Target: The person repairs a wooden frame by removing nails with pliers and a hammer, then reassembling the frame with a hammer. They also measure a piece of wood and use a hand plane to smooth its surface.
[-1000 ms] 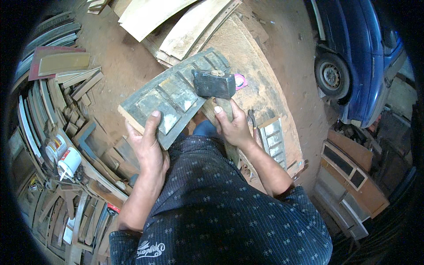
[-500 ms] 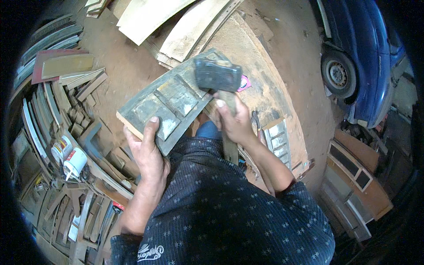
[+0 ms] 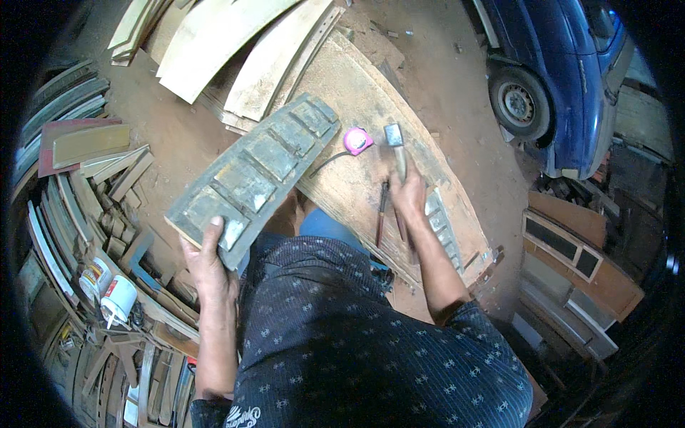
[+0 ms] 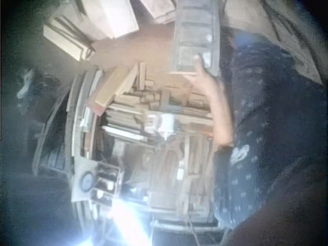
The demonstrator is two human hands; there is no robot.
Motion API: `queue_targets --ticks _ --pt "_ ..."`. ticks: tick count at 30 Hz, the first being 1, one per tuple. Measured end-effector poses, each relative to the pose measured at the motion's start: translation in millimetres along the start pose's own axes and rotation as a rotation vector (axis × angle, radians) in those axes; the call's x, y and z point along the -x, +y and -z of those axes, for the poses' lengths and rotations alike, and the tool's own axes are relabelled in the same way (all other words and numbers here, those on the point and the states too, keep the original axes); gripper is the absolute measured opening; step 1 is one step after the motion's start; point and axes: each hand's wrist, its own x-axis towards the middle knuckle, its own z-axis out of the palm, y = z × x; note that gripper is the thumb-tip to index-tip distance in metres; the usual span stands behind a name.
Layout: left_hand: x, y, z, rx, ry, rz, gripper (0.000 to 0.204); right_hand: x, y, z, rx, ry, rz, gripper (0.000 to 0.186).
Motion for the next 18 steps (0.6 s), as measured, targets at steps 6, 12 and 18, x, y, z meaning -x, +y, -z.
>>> queue_targets --ticks 6,12,18 --pt "22 -12 1 0.076 0.054 -0.003 0.061 0 79 -33 0.448 0.114 0.185 0.051" --pt "32 -6 12 0.022 0.078 -0.014 0.063 79 91 -74 0.408 -0.121 -0.01 0.067" --pt "33 -4 14 -0.019 0.047 -0.058 0.066 80 113 -88 0.485 -0.107 0.056 0.063"
